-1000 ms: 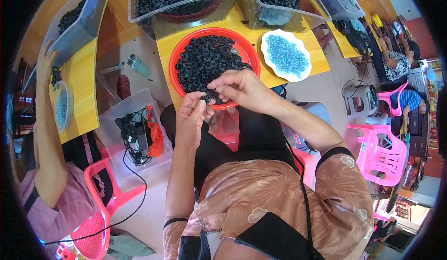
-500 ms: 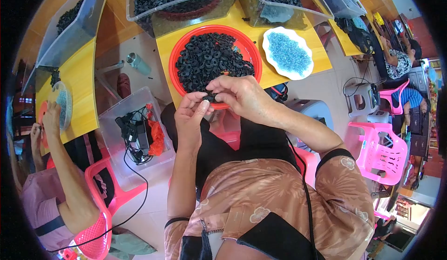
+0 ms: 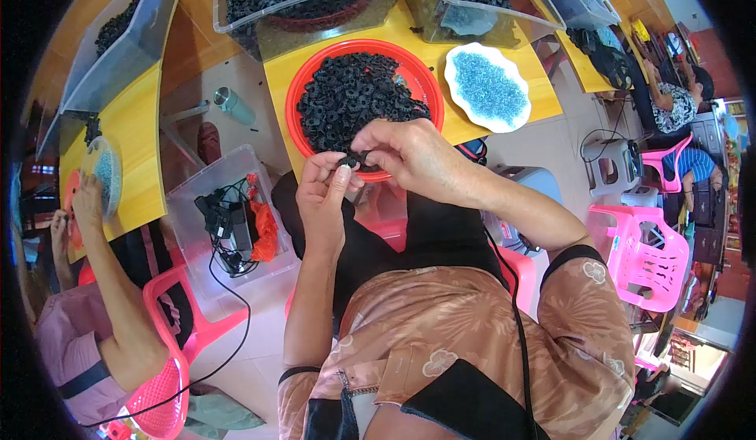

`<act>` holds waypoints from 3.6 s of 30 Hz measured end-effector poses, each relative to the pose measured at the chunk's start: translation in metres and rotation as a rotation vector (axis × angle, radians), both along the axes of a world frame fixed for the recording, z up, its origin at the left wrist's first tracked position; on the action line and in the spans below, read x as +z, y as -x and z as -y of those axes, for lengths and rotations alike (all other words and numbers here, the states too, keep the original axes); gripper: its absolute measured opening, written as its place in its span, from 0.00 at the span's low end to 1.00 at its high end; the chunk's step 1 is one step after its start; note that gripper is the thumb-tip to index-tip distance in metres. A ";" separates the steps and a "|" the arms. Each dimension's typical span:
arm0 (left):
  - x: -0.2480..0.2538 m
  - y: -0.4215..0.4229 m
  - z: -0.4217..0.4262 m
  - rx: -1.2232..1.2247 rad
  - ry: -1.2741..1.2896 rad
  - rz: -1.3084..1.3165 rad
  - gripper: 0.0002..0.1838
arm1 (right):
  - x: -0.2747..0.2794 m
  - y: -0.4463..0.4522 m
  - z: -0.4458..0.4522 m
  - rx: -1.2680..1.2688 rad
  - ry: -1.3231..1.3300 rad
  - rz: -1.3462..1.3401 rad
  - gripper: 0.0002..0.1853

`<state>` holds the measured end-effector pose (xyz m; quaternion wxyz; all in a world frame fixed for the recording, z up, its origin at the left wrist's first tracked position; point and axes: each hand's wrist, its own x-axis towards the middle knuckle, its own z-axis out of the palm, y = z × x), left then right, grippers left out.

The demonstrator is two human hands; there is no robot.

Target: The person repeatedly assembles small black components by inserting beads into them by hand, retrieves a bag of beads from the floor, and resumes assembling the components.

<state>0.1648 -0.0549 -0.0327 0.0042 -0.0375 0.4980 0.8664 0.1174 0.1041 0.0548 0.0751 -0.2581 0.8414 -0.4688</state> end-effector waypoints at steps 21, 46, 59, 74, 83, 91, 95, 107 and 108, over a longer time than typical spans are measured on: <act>0.007 -0.005 -0.008 -0.058 0.152 -0.082 0.08 | 0.004 0.005 -0.008 0.096 0.020 0.164 0.18; 0.005 -0.006 -0.008 -0.120 0.145 -0.161 0.06 | -0.015 0.010 -0.025 0.092 0.237 0.588 0.08; 0.008 -0.008 -0.007 -0.182 0.107 -0.121 0.06 | -0.020 -0.003 -0.027 0.074 0.336 0.575 0.10; -0.008 -0.009 -0.002 -0.154 0.446 -0.261 0.04 | -0.023 0.002 -0.024 0.141 0.164 0.432 0.17; -0.007 -0.016 -0.019 -0.250 0.224 -0.162 0.04 | -0.024 -0.013 -0.045 0.093 0.199 0.392 0.17; 0.006 -0.021 -0.023 -0.241 0.029 -0.170 0.04 | -0.025 0.000 -0.054 0.120 0.342 0.829 0.10; 0.004 -0.022 -0.014 -0.252 0.123 -0.186 0.04 | -0.028 -0.007 -0.042 0.091 0.300 0.797 0.08; 0.005 -0.014 -0.026 -0.268 0.147 -0.078 0.18 | -0.002 0.031 -0.072 -0.005 0.285 0.601 0.09; 0.003 -0.014 -0.026 -0.260 0.183 -0.075 0.17 | 0.012 0.050 -0.081 -0.051 0.244 0.492 0.09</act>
